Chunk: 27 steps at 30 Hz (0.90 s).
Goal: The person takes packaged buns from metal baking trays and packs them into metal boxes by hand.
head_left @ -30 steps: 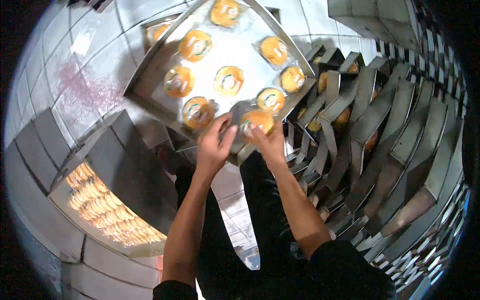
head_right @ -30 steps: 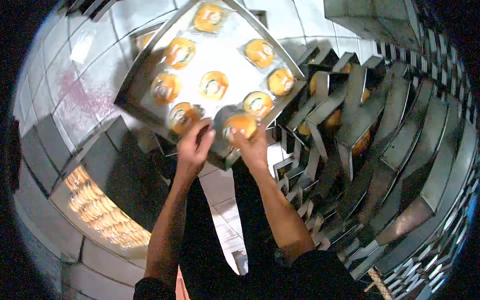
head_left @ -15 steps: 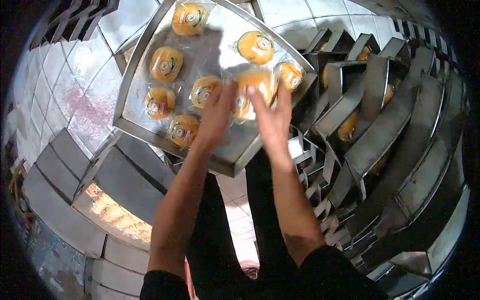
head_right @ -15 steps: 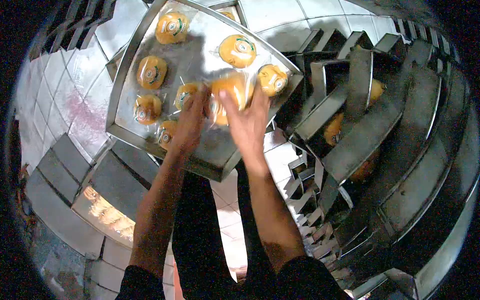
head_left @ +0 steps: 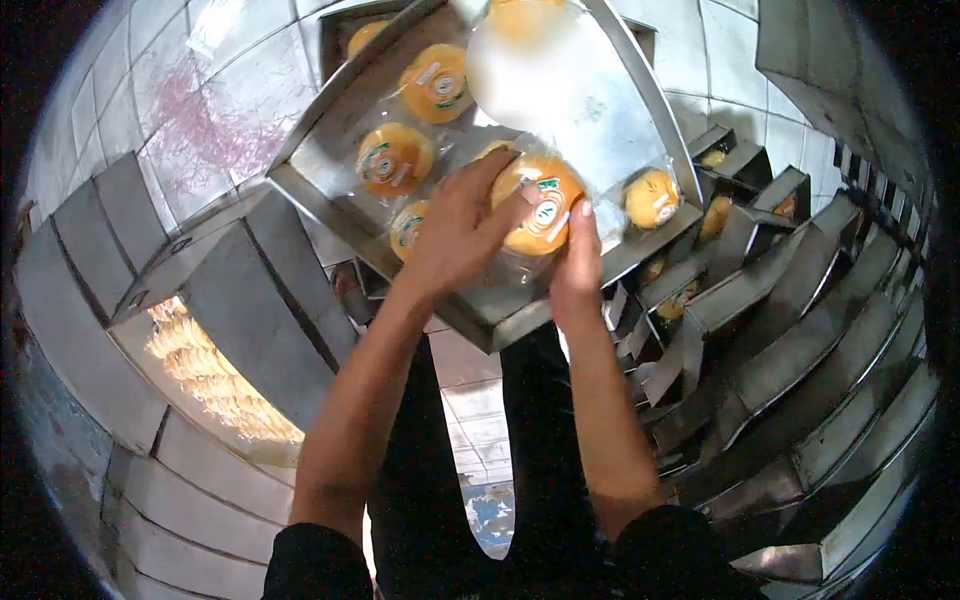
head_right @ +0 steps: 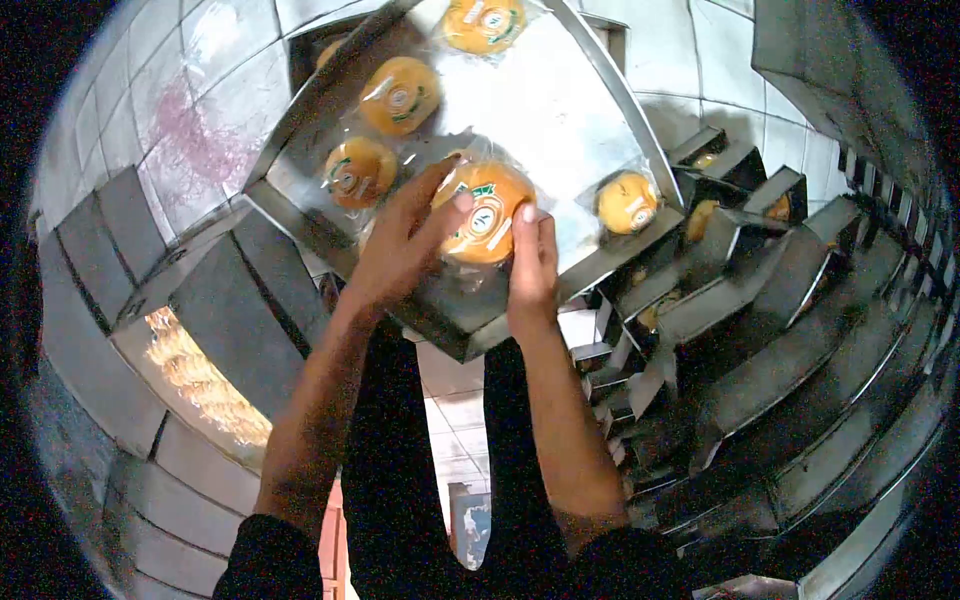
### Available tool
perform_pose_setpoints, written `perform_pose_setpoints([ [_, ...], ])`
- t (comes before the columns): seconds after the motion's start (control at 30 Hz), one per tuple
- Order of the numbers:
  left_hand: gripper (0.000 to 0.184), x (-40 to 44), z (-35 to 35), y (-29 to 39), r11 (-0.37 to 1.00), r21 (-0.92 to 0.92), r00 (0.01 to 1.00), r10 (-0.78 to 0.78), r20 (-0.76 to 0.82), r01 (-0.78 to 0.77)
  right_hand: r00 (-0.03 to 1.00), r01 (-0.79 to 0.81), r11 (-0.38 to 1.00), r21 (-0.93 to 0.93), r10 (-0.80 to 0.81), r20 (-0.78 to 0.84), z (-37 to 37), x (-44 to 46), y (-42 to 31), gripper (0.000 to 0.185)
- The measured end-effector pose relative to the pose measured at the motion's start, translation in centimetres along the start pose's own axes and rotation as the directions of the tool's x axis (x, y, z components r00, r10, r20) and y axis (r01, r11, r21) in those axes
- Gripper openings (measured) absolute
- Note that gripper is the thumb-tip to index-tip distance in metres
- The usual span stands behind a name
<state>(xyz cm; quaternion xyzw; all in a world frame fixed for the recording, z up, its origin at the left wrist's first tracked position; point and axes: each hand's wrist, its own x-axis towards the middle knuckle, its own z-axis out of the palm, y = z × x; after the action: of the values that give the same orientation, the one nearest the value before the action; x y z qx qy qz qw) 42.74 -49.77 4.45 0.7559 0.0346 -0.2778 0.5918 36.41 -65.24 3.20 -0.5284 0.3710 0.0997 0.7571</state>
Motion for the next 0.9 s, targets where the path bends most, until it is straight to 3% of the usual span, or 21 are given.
perform_pose_setpoints([
  [0.07,0.063,0.6,-1.2,-2.3,0.994,-0.102,0.999,-0.035,-0.029,0.032,0.993,0.12,0.987,-0.103,-0.118,0.028,1.0,1.0,1.9,0.056],
  [0.1,0.064,0.9,-0.7,-2.7,0.905,-0.363,0.975,-0.213,0.066,0.223,0.988,0.152,0.985,-0.078,-0.151,0.022,1.5,1.4,2.3,0.056],
  [0.13,0.065,0.9,-0.8,-3.4,0.913,-0.361,0.982,-0.173,0.073,0.188,0.983,0.185,0.981,-0.054,-0.185,0.016,2.0,1.8,2.8,0.058],
  [0.2,0.067,0.3,-2.4,-0.4,0.917,-0.374,0.989,-0.108,0.099,0.137,0.997,0.053,0.997,0.061,-0.057,0.058,3.1,1.5,0.3,0.071],
  [0.23,0.069,0.3,-3.7,0.2,0.976,-0.217,0.999,0.033,-0.007,-0.034,0.996,0.042,0.995,0.091,-0.049,0.077,4.4,1.3,-1.1,0.072],
  [0.3,0.069,2.0,-6.5,0.4,0.978,-0.094,0.982,0.184,-0.036,-0.187,0.992,0.019,0.988,0.15,-0.037,0.119,7.3,1.5,-3.1,0.074],
  [0.33,0.069,3.3,-7.9,0.2,0.965,-0.024,0.965,0.26,-0.043,-0.262,0.995,0.041,0.995,0.094,-0.05,0.087,8.3,2.7,-3.0,0.078],
  [0.4,0.068,6.2,-10.4,-0.6,0.975,-0.074,0.978,0.209,-0.001,-0.208,0.981,0.132,0.989,0.066,-0.14,0.137,10.5,6.1,-1.5,0.083],
  [0.43,0.068,7.5,-11.4,-0.8,0.981,0.049,0.982,0.188,-0.029,-0.186,0.978,0.143,0.986,0.08,-0.153,0.144,11.3,7.1,-0.9,0.083],
  [0.53,0.072,10.4,-10.9,-3.2,0.911,-0.358,0.97,0.238,0.045,-0.206,0.976,0.157,0.981,0.115,-0.172,0.135,13.1,8.3,-1.2,0.083],
  [0.6,0.07,8.7,-10.9,-1.0,0.949,-0.285,0.987,0.156,0.047,-0.136,0.99,0.096,0.988,0.117,-0.107,0.092,13.6,5.8,-2.9,0.079],
  [0.63,0.068,7.6,-10.3,-0.8,0.871,-0.455,0.974,0.222,0.034,-0.183,0.98,0.134,0.988,0.074,-0.143,0.139,13.1,5.1,-3.7,0.079],
  [0.67,0.068,6.1,-9.8,-0.9,0.769,-0.597,0.959,0.282,-0.002,-0.228,0.965,0.162,0.986,0.043,-0.167,0.202,12.4,4.4,-4.3,0.079],
  [0.7,0.073,4.7,-9.4,-0.2,0.786,-0.523,0.942,0.312,-0.126,-0.33,0.934,0.252,0.968,-0.01,-0.24,0.263,11.6,3.4,-5.4,0.079],
  [0.73,0.078,1.1,-9.8,0.9,0.812,-0.425,0.907,0.286,-0.309,-0.401,0.957,0.22,0.973,-0.074,-0.2,0.212,11.8,1.4,-6.8,0.078],
  [0.77,0.087,-3.1,-11.5,1.3,0.841,-0.375,0.91,0.291,-0.294,-0.39,0.978,0.181,0.978,-0.102,-0.168,0.123,13.7,-1.5,-7.9,0.077],
  [0.8,0.097,-6.9,-13.1,1.8,0.864,-0.333,0.915,0.293,-0.276,-0.377,0.989,0.151,0.954,-0.26,-0.147,0.035,13.8,-3.7,-8.7,0.076],
  [0.87,0.099,-13.7,-14.9,0.2,0.802,-0.294,0.804,0.343,-0.486,-0.52,0.951,0.105,0.946,-0.307,-0.005,0.308,14.3,-7.3,-7.3,0.074],
  [0.9,0.097,-17.2,-16.4,-0.1,0.787,-0.364,0.8,0.255,-0.543,-0.497,0.909,0.096,0.928,-0.361,0.066,0.412,15.6,-8.2,-6.0,0.073],
])
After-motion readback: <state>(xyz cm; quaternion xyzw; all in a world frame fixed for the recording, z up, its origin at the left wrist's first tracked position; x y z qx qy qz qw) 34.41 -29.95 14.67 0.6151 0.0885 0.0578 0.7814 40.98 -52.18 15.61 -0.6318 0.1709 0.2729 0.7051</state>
